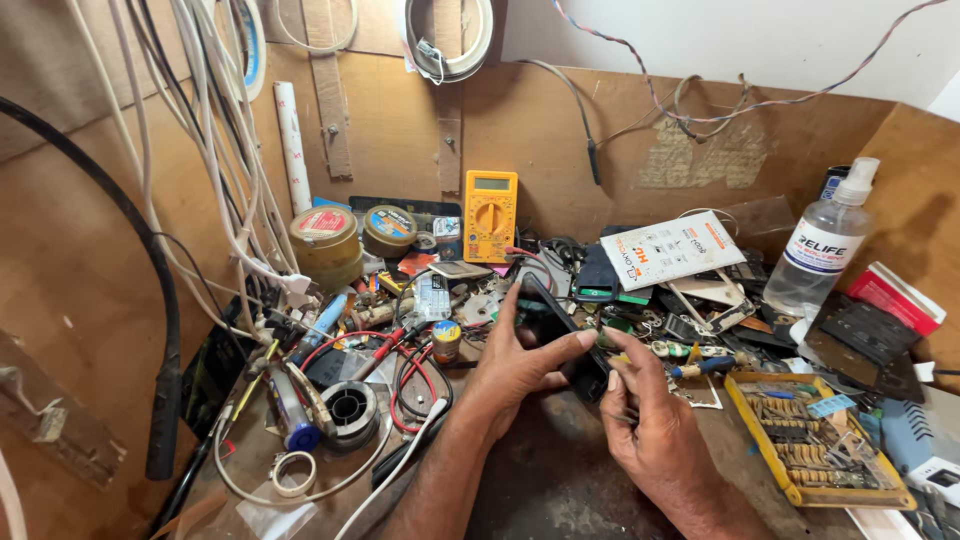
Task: The person uses a small metal prying tool to carefully separate the screen assembly from the smartphone chassis. They work along the edges, gradually lifting the screen until it detaches and is set aside, exposing the internal components.
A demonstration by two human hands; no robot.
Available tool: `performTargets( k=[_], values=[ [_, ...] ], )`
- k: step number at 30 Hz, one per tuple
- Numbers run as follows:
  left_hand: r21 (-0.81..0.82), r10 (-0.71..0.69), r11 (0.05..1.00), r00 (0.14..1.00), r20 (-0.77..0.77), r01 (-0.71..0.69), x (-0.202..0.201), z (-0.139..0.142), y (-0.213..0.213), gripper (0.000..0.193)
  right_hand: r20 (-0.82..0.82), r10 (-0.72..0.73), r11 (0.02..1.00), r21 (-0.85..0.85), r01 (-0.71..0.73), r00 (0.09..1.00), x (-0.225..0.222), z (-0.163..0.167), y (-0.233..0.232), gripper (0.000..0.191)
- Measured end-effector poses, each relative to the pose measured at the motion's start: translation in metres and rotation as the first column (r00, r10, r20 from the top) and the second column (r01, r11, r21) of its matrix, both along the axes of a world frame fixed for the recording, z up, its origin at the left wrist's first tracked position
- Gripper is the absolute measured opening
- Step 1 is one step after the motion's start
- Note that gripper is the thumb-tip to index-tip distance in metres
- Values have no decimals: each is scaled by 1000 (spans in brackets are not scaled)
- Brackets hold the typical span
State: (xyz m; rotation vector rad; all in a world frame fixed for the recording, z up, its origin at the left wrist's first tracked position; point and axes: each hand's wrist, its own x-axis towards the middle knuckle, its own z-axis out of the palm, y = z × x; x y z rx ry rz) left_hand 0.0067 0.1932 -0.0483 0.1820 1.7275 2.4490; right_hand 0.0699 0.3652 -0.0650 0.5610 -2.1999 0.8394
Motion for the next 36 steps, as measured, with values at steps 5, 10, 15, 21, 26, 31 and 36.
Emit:
performTargets(
  k=[5, 10, 15, 21, 26, 31, 36],
  values=[
    [45, -24, 999, 998, 66, 21, 1, 4, -2, 129, 49, 24, 999, -25, -22, 999, 0, 0, 1, 54],
    [70, -13, 997, 996, 93, 7, 2, 5, -1, 127, 71, 12, 994, -108, -4, 997, -1, -1, 1, 44],
    [83, -2, 997, 996, 87, -5, 2, 6, 0, 124, 43, 25, 997, -78, -22, 999, -2, -1, 3, 44],
    [106, -1, 994, 997, 80, -8, 2, 6, 0, 123, 30, 21, 1000, -23, -21, 999, -2, 1, 1, 43],
    [49, 25, 998, 996, 83, -29, 0, 4, 3, 124, 5, 20, 1000, -13, -20, 1000, -2, 0, -5, 49],
    [19, 7, 1000, 998, 63, -9, 1, 4, 2, 124, -36, 2, 1000, 13, -1, 999, -6, -2, -6, 52],
    [-23, -56, 998, 998, 18, 56, 6, 6, -2, 130, -17, 26, 1000, -8, -26, 1000, -10, -2, -4, 54]
  ],
)
